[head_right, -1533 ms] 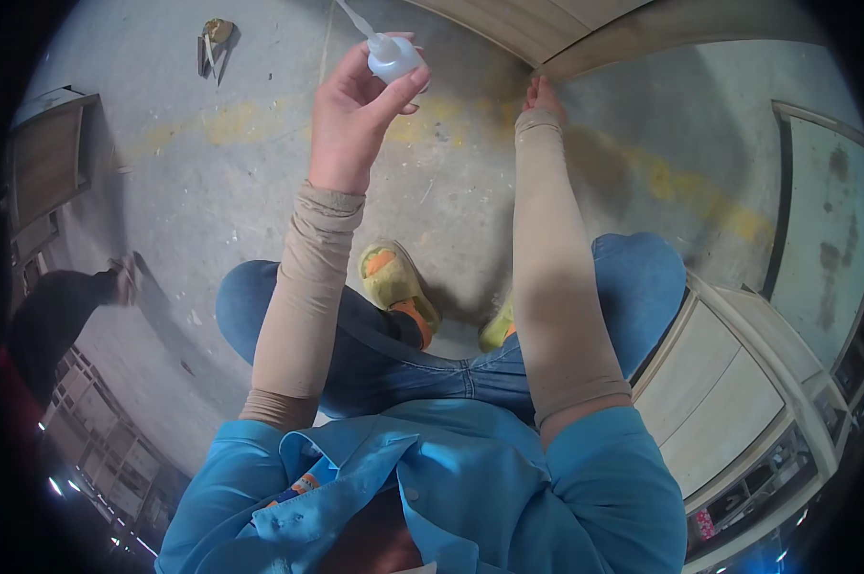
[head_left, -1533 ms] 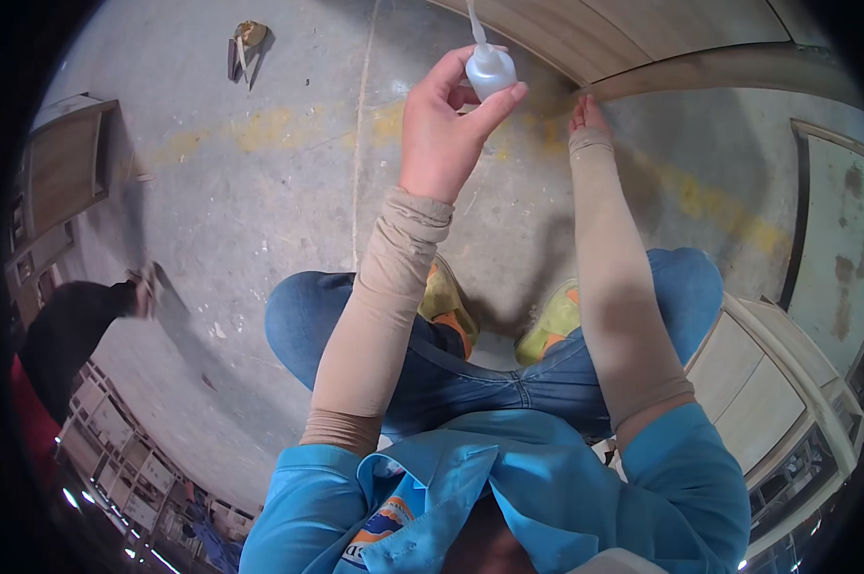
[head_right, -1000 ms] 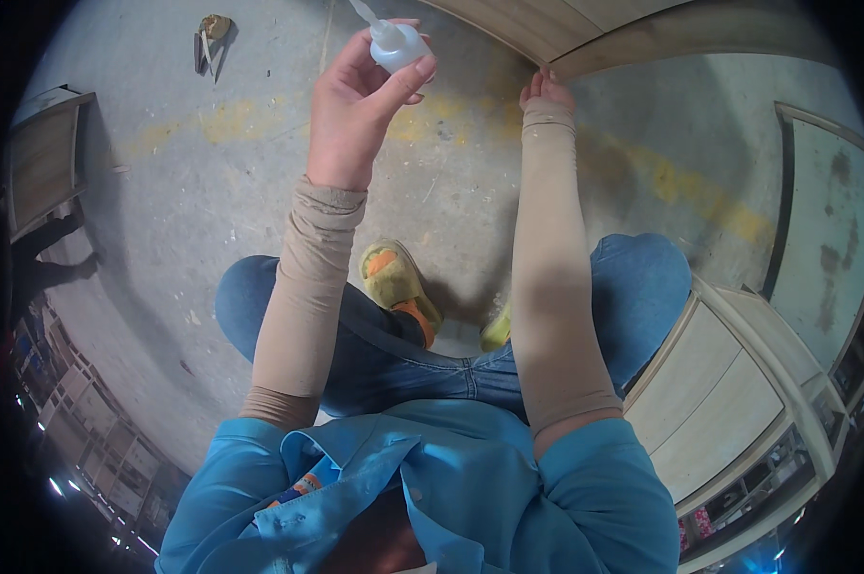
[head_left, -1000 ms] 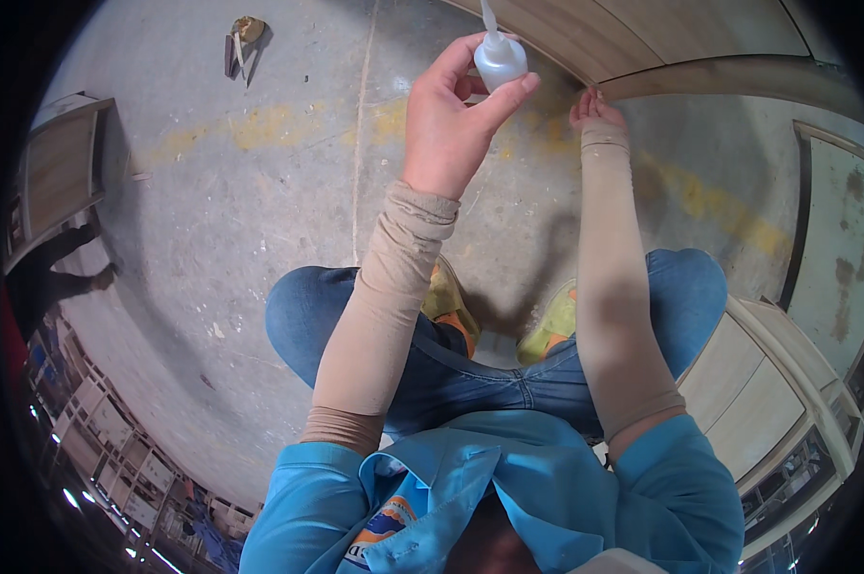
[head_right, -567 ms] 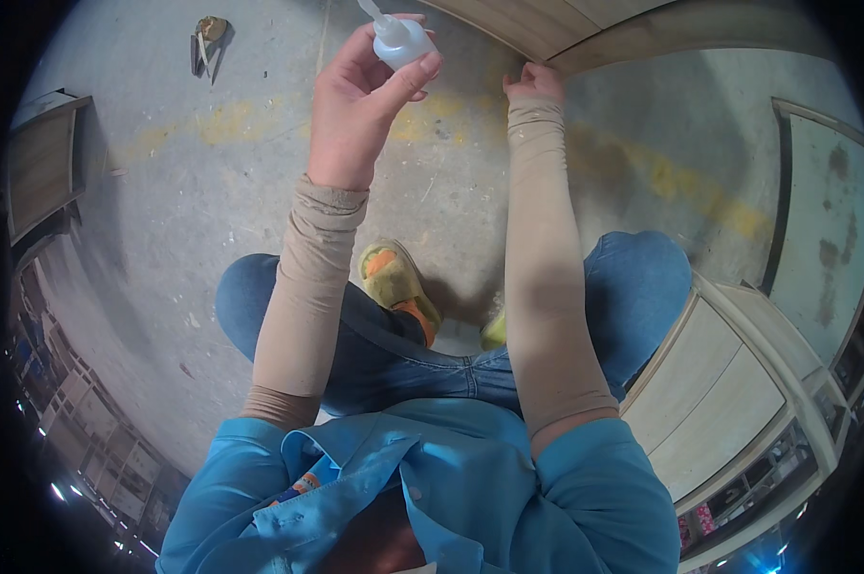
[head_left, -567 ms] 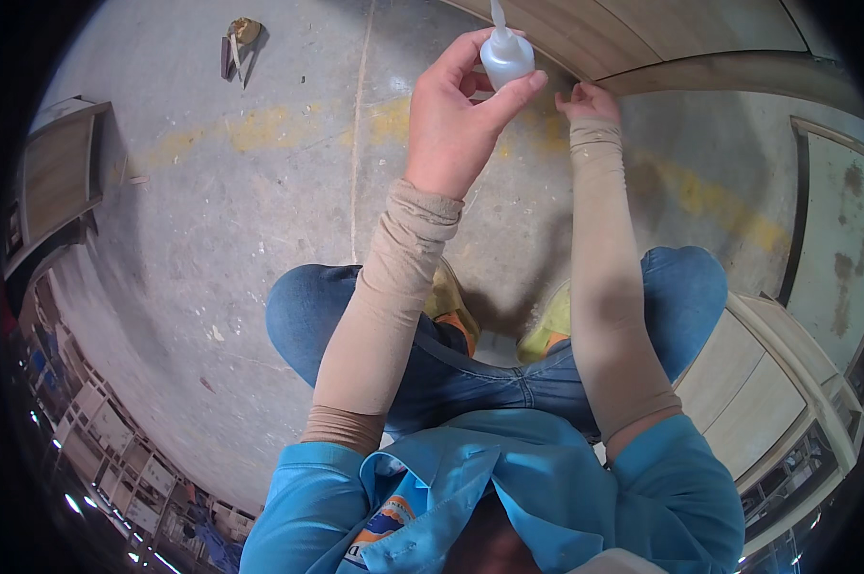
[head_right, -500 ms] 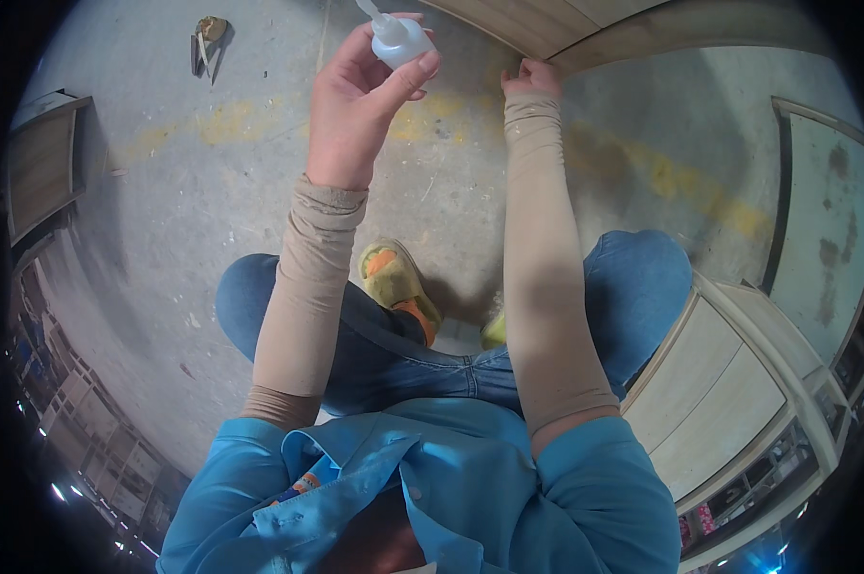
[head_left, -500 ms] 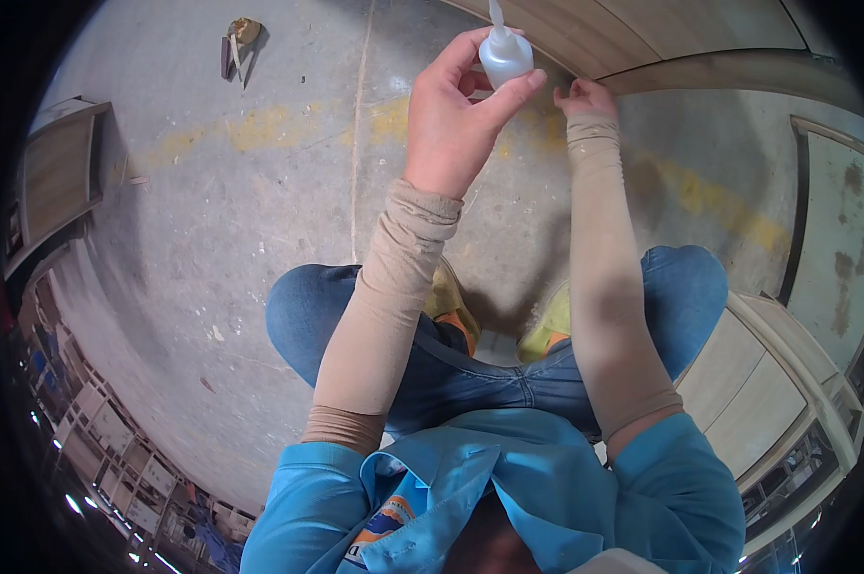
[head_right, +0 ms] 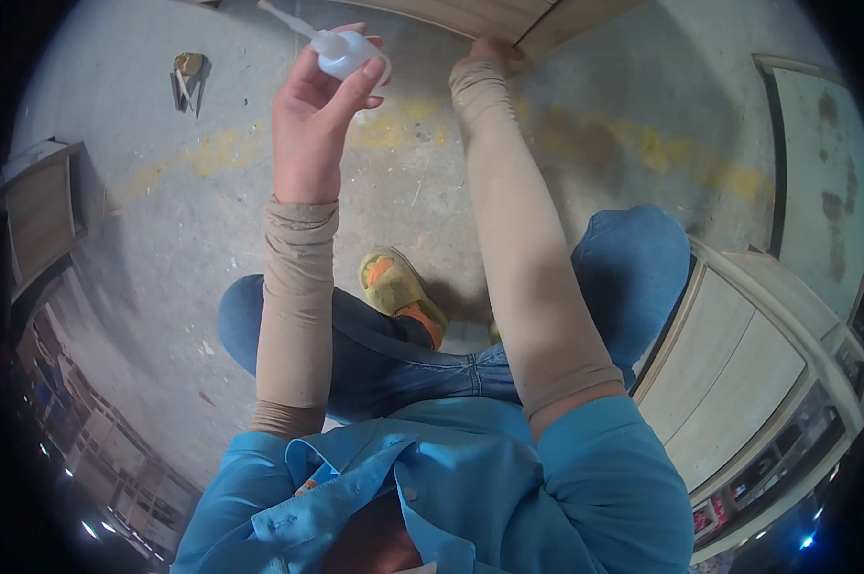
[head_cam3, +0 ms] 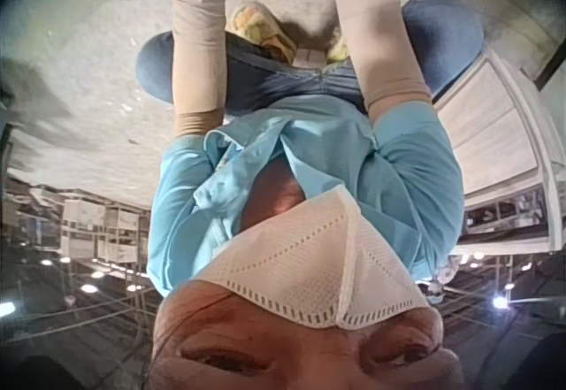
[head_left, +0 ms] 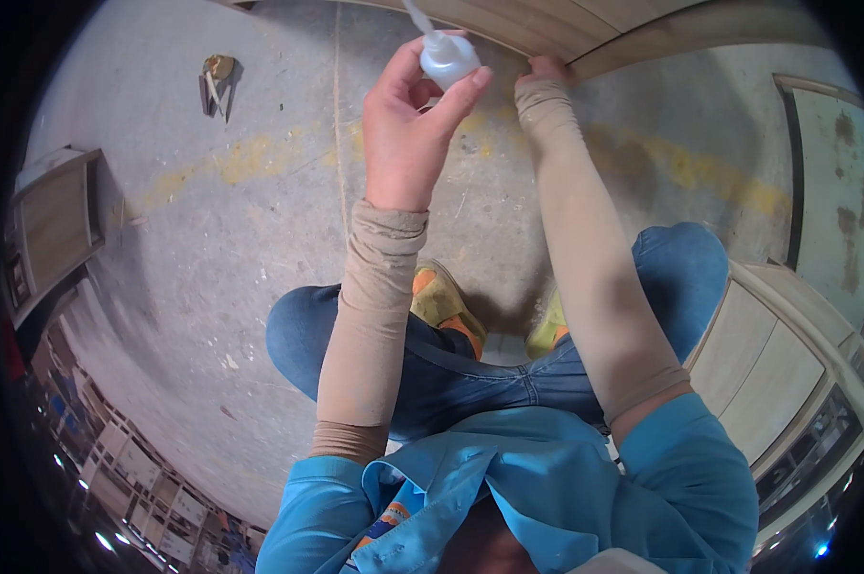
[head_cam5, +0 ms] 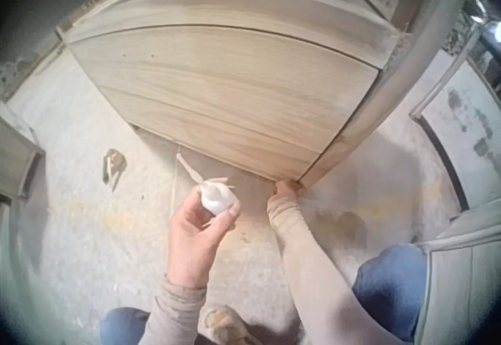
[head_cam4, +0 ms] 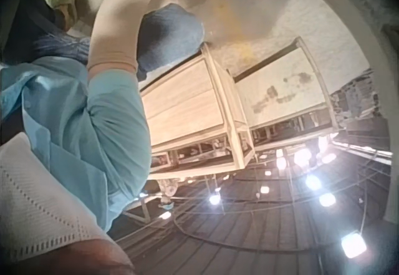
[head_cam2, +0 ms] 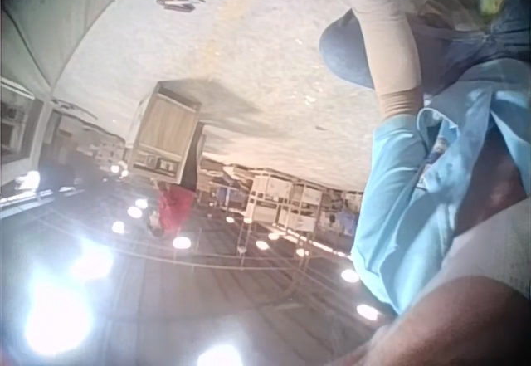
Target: The person applies glue to the joints of a wooden cabinet using a small bottle and a wooden stick. They then use a putty knife to apply wood filler to the seams and smooth it out. Finally, they sand the filled areas with a sanding block.
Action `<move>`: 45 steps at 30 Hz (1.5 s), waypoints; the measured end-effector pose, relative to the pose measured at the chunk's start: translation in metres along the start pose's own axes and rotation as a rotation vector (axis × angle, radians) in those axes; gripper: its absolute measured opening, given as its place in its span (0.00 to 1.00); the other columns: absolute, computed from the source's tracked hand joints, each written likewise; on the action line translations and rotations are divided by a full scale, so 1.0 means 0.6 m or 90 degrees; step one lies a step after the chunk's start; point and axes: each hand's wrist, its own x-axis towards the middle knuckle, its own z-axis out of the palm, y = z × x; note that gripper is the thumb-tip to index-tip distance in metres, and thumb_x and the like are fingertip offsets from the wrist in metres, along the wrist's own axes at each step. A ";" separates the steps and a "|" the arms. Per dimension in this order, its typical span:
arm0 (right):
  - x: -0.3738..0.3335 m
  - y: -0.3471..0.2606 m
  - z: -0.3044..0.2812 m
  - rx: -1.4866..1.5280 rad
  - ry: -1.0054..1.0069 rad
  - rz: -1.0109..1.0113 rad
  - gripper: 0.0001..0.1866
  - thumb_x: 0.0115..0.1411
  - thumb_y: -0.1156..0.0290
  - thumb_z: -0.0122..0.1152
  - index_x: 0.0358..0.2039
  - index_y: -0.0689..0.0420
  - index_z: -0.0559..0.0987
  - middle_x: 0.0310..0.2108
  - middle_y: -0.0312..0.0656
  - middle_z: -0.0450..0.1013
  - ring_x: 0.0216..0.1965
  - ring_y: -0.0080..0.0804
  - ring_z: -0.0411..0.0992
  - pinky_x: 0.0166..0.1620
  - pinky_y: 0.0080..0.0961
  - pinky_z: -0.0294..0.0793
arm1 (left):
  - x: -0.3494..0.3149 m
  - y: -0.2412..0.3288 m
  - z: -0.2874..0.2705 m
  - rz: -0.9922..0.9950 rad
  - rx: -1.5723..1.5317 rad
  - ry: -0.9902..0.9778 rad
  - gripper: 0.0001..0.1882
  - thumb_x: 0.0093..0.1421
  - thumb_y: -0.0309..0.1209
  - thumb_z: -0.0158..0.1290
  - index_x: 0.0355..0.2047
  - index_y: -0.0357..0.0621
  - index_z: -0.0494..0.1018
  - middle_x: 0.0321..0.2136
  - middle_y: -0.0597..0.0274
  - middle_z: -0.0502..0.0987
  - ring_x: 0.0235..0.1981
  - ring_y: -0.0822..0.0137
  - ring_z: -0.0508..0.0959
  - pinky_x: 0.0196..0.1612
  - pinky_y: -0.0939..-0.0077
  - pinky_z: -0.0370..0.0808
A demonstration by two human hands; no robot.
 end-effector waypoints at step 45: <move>-0.063 -0.001 -0.107 1.599 0.038 0.636 0.27 0.52 0.82 0.50 0.51 0.43 0.63 0.45 0.32 0.60 0.48 0.30 0.58 0.48 0.41 0.61 | 0.009 -0.005 0.016 -0.009 0.000 -0.029 0.21 0.58 0.30 0.57 0.51 0.41 0.69 0.43 0.61 0.76 0.40 0.73 0.76 0.38 0.81 0.74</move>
